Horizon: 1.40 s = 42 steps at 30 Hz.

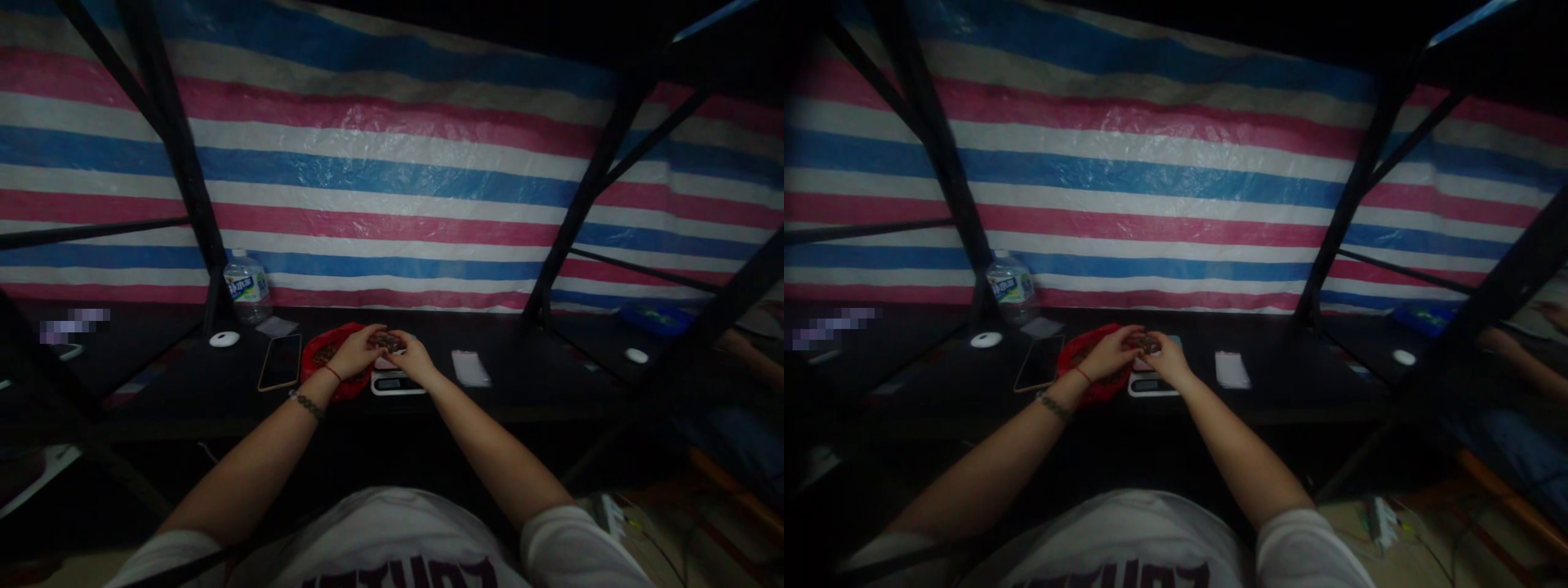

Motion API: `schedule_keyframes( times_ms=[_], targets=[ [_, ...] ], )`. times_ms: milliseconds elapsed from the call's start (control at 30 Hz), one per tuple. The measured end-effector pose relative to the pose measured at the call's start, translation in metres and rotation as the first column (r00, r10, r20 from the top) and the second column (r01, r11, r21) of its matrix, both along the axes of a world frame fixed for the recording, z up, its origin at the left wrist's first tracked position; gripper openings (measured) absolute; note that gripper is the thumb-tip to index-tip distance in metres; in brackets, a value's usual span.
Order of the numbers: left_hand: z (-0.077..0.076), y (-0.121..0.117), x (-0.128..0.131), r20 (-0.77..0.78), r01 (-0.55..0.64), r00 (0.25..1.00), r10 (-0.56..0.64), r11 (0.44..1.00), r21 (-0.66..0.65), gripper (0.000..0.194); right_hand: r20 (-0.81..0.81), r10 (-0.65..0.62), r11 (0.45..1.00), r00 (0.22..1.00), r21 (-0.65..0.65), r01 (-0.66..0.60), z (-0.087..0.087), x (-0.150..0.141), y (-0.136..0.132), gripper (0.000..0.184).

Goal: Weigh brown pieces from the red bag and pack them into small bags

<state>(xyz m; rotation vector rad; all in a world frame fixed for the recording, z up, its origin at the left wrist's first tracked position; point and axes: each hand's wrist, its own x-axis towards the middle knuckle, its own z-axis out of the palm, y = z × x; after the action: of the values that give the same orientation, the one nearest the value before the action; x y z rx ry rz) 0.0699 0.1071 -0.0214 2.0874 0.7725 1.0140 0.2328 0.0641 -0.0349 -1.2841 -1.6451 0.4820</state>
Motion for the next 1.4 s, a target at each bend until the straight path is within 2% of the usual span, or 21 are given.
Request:
schedule_keyframes(
  times_ms=[100, 233, 300, 367, 467, 567, 667, 767, 833, 967, 1067, 1167, 1267, 1333, 1400],
  targets=[
    [0.002, 0.002, 0.004, -0.061, -0.043, 0.997, 0.043, 0.999, 0.015, 0.057, -0.005, -0.059, 0.998, 0.998, -0.021, 0.059, -0.002, 0.013, 0.005, 0.055],
    [0.011, -0.002, -0.008, -0.185, -0.12, 0.974, 0.129, 0.991, 0.061, 0.038, 0.148, -0.18, 0.984, 0.972, 0.03, 0.178, -0.012, 0.031, 0.008, 0.046],
    [0.017, -0.006, -0.018, -0.275, -0.113, 0.95, 0.148, 0.984, 0.139, 0.029, 0.224, -0.202, 0.979, 0.953, 0.016, 0.204, -0.019, 0.038, 0.009, 0.04],
    [0.025, -0.011, -0.028, -0.382, -0.082, 0.907, 0.176, 0.965, 0.251, 0.026, 0.257, -0.211, 0.975, 0.943, -0.007, 0.22, -0.022, 0.042, 0.009, 0.043],
    [0.033, -0.016, -0.042, -0.494, -0.05, 0.846, 0.203, 0.951, 0.305, 0.026, 0.271, -0.267, 0.964, 0.925, 0.069, 0.258, -0.017, 0.045, 0.008, 0.053],
    [0.036, -0.016, -0.051, -0.568, -0.054, 0.787, 0.242, 0.943, 0.327, 0.028, 0.292, -0.307, 0.947, 0.906, 0.189, 0.26, -0.003, 0.047, 0.001, 0.034],
    [0.033, -0.012, -0.058, -0.646, -0.024, 0.716, 0.264, 0.935, 0.355, 0.028, 0.376, -0.253, 0.961, 0.892, 0.208, 0.185, 0.01, 0.046, -0.012, 0.013],
    [0.028, -0.007, -0.062, -0.691, 0.005, 0.673, 0.263, 0.933, 0.361, 0.027, 0.517, -0.077, 0.996, 0.852, 0.071, 0.047, 0.015, 0.039, -0.026, 0.011],
    [0.026, -0.005, -0.064, -0.704, 0.014, 0.662, 0.255, 0.936, 0.352, 0.027, 0.604, 0.036, 0.999, 0.796, -0.042, -0.014, 0.014, 0.032, -0.033, 0.014],
    [0.031, -0.011, -0.06, -0.681, 0.046, 0.695, 0.231, 0.931, 0.363, 0.03, 0.726, 0.088, 0.992, 0.682, -0.124, 0.003, 0.009, 0.018, -0.04, 0.021],
    [0.038, -0.027, -0.049, -0.659, 0.122, 0.733, 0.17, 0.92, 0.373, 0.029, 0.758, 0.121, 0.988, 0.641, -0.153, -0.005, 0.006, 0.012, -0.041, 0.017],
    [0.041, -0.046, -0.034, -0.681, 0.142, 0.716, 0.155, 0.923, 0.359, 0.028, 0.712, 0.144, 0.988, 0.688, -0.145, -0.057, 0.008, 0.016, -0.038, 0.014],
    [0.036, -0.06, -0.022, -0.707, 0.096, 0.692, 0.149, 0.951, 0.294, 0.029, 0.603, 0.071, 0.997, 0.794, -0.045, -0.055, 0.014, 0.036, -0.03, 0.012],
    [0.031, -0.063, -0.017, -0.729, 0.037, 0.668, 0.149, 0.972, 0.233, 0.029, 0.484, 0.015, 0.999, 0.875, 0.017, -0.027, 0.015, 0.054, -0.025, 0.011],
    [0.025, -0.063, -0.015, -0.75, -0.021, 0.641, 0.165, 0.98, 0.197, 0.028, 0.32, 0.004, 0.999, 0.947, -0.038, 0.009, 0.013, 0.071, -0.022, 0.008]
  ],
)
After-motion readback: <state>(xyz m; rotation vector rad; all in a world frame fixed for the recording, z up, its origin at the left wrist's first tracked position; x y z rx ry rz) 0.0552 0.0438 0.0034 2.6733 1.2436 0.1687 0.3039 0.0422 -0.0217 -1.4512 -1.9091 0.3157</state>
